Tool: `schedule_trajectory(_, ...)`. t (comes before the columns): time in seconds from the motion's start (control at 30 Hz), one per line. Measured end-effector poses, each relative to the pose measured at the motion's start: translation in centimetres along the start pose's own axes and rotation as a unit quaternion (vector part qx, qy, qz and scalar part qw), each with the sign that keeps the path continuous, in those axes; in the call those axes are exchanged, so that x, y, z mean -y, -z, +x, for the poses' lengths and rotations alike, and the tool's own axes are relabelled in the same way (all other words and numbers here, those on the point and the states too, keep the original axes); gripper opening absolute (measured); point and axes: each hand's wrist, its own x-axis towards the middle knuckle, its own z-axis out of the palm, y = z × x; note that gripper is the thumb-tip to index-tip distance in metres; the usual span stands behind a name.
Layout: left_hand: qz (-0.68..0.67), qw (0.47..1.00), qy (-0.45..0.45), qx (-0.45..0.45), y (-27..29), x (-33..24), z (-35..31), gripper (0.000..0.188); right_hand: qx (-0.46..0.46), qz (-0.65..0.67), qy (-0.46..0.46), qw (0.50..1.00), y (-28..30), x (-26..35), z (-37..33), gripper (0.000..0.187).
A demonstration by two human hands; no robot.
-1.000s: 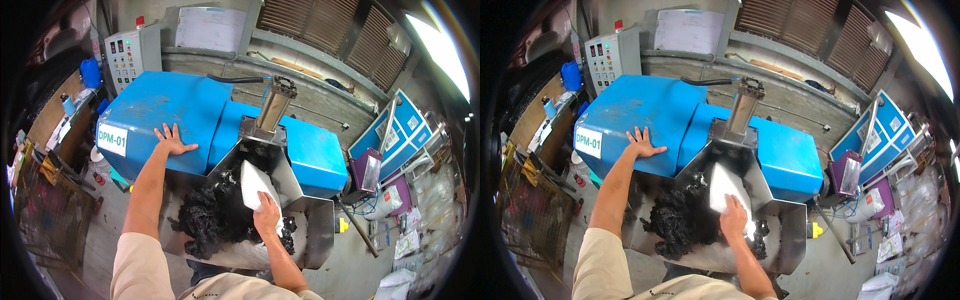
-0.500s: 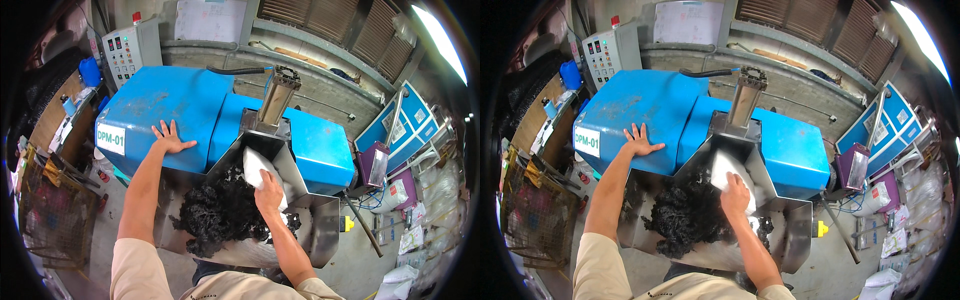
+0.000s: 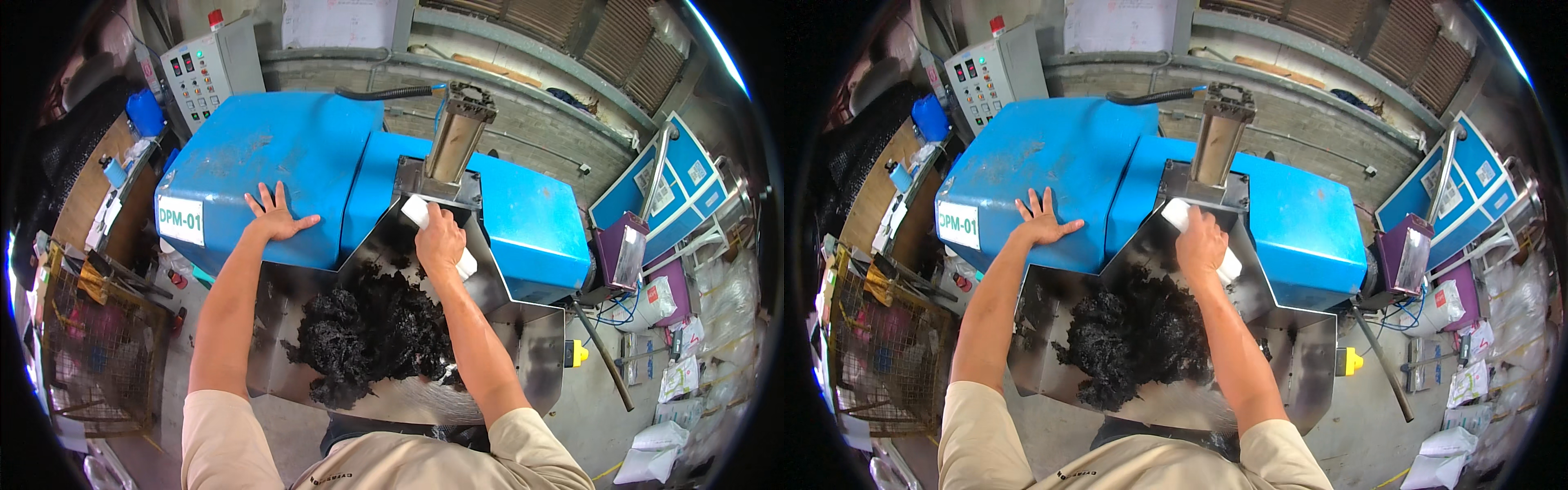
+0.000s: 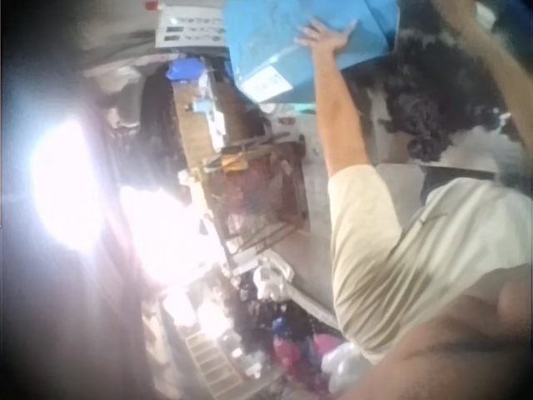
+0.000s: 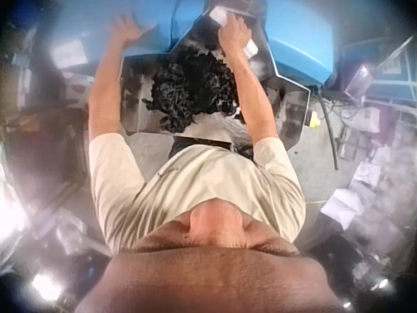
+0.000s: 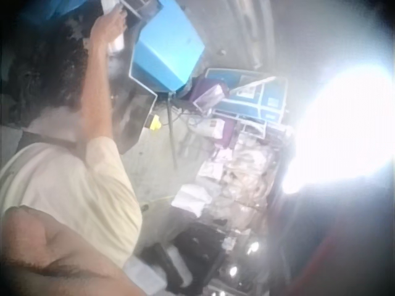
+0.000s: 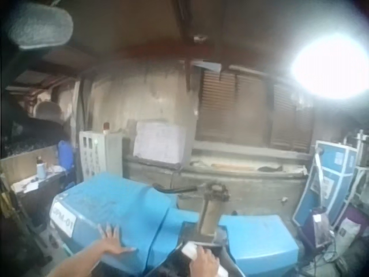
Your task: The person feeds white rectangular blocks into a blue industrial machine labeled DPM-01. They repeatedly pick up blocks from the machine's surface and drop them into the hopper, which contains a dark, shredded material. The person uses both hands to handle the blocks and occasionally adjusts the material inside the hopper.
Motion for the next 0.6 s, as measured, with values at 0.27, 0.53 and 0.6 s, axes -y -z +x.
schedule_trajectory(0.27,-0.008,1.0,-0.008,-0.009,0.1,0.4,0.3,0.153,0.092,0.064,-0.061,0.992,5.6,-3.0,0.7,0.05)
schedule_trajectory(0.53,0.004,1.0,-0.014,0.011,-0.4,0.8,0.8,0.153,0.027,0.055,-0.028,0.998,9.2,-2.8,-1.6,0.054)
schedule_trajectory(0.6,0.006,1.0,-0.013,0.008,-0.3,0.8,0.5,0.153,0.043,0.043,-0.007,0.998,7.2,-2.2,-1.7,0.055)
